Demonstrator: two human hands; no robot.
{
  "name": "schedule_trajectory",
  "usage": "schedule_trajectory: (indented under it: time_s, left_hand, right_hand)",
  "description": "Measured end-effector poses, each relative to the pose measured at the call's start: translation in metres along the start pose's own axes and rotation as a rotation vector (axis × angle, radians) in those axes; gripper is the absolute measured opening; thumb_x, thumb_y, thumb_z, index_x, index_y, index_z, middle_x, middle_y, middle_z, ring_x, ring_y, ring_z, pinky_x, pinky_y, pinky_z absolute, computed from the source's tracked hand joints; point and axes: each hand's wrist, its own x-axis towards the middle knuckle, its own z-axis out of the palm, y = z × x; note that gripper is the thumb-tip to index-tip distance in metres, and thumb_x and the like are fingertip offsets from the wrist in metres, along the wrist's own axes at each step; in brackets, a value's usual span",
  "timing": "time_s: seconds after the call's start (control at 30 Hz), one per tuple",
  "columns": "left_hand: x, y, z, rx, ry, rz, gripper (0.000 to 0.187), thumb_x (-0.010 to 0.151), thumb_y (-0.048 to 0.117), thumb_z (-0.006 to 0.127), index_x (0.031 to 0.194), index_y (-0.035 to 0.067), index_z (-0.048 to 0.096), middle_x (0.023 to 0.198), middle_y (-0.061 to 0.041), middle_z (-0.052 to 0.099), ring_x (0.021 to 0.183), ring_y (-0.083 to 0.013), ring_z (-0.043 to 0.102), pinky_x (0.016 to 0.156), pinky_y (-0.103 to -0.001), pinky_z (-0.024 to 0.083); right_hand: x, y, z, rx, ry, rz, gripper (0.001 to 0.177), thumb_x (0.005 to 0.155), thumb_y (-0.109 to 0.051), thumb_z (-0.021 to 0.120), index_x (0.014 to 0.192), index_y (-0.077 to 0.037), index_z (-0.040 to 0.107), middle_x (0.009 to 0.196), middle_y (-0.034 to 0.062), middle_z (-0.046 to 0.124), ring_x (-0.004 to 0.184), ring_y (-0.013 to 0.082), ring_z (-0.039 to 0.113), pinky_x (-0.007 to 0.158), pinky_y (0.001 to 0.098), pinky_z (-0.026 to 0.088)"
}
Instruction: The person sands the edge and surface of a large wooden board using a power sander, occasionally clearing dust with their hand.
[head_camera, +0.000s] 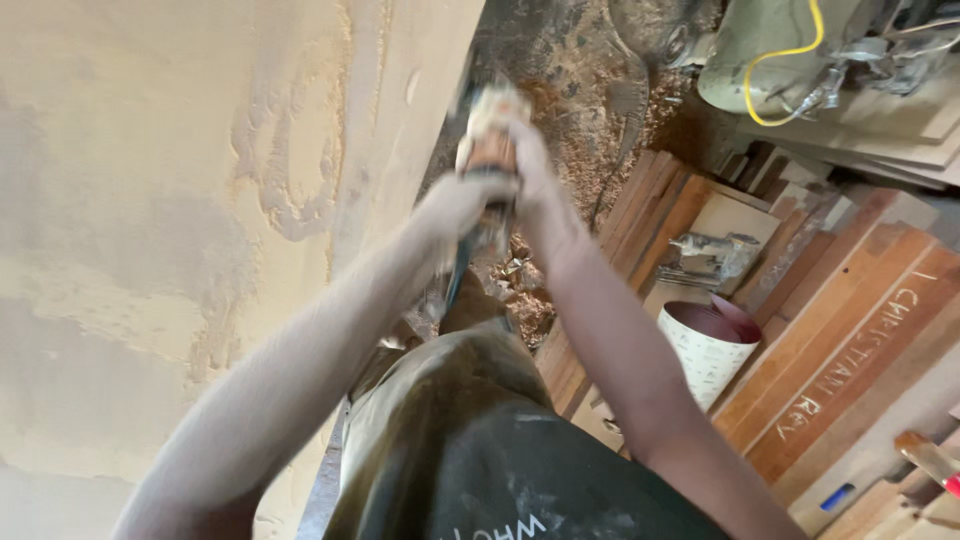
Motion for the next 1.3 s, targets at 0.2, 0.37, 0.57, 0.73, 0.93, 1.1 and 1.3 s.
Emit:
schedule_trajectory:
  time_s: [0.2,0.37,0.57,0.73,0.93,1.1,1.3]
  left_hand:
    - [0.034,0.092,0.032,0.07,0.08,0.118,0.044,0.079,0.028,0.077,0.11,-0.002,0.067,0.083,-0.011,0.073,0.066,-0.0183,0.069,0.061,-0.035,0.059]
    - [0.02,0.067,0.024,0.005,0.012,0.142,0.045,0.076,0.026,0.076,0.111,-0.003,0.067,0.08,-0.011,0.07,0.063,-0.0174,0.066,0.059,-0.034,0.058]
    - [-0.019,-0.015,-0.011,0.021,0.057,0.14,0.05,0.078,0.028,0.08,0.114,-0.004,0.066,0.087,-0.012,0.071,0.064,-0.0185,0.066,0.054,-0.035,0.054]
    - [-0.073,-0.099,-0.025,-0.029,0.161,-0.039,0.058,0.078,0.024,0.078,0.126,0.001,0.054,0.093,-0.014,0.07,0.065,-0.02,0.067,0.055,-0.035,0.056]
    - [-0.142,-0.211,-0.048,-0.097,0.253,-0.117,0.063,0.079,0.02,0.078,0.13,-0.002,0.049,0.099,-0.015,0.069,0.074,-0.02,0.07,0.063,-0.035,0.058]
    - [-0.174,-0.297,-0.047,-0.079,0.254,0.015,0.077,0.071,0.025,0.082,0.134,0.001,0.044,0.104,-0.015,0.07,0.084,-0.021,0.071,0.074,-0.036,0.059]
    - [-0.186,-0.445,-0.046,0.468,0.26,0.366,0.091,0.062,0.043,0.091,0.128,-0.003,0.049,0.11,-0.026,0.069,0.102,-0.034,0.069,0.089,-0.042,0.055]
  right_hand:
    - [-0.012,-0.097,0.033,0.013,-0.334,-0.318,0.031,0.098,-0.026,0.058,0.114,0.0,0.057,0.085,0.0131,0.067,0.069,0.0211,0.066,0.061,0.0348,0.061]
    - [-0.017,-0.082,0.033,0.081,-0.328,-0.323,0.027,0.094,-0.023,0.06,0.108,0.0,0.056,0.08,0.0138,0.065,0.067,0.0235,0.067,0.06,0.0383,0.062]
    - [-0.009,0.005,0.019,0.34,-0.115,0.067,0.031,0.086,-0.019,0.063,0.109,0.0,0.054,0.078,0.0147,0.063,0.059,0.0255,0.066,0.051,0.0411,0.06]
    - [-0.03,0.12,-0.01,0.32,-0.079,0.172,0.031,0.088,-0.021,0.065,0.111,0.0,0.057,0.085,0.0138,0.065,0.067,0.0263,0.068,0.058,0.0421,0.062]
    - [-0.081,0.261,-0.03,0.582,-0.301,0.498,0.033,0.09,-0.031,0.062,0.103,-0.002,0.055,0.086,0.015,0.063,0.073,0.0289,0.067,0.067,0.0456,0.06]
    - [-0.118,0.309,-0.052,0.406,-0.328,0.326,0.029,0.092,-0.023,0.062,0.109,0.001,0.058,0.089,0.0169,0.063,0.077,0.0284,0.066,0.072,0.0423,0.06]
    - [-0.181,0.371,-0.112,0.048,-0.303,-0.02,0.017,0.09,-0.016,0.064,0.097,-0.002,0.058,0.086,0.0152,0.066,0.076,0.0287,0.068,0.072,0.0429,0.061]
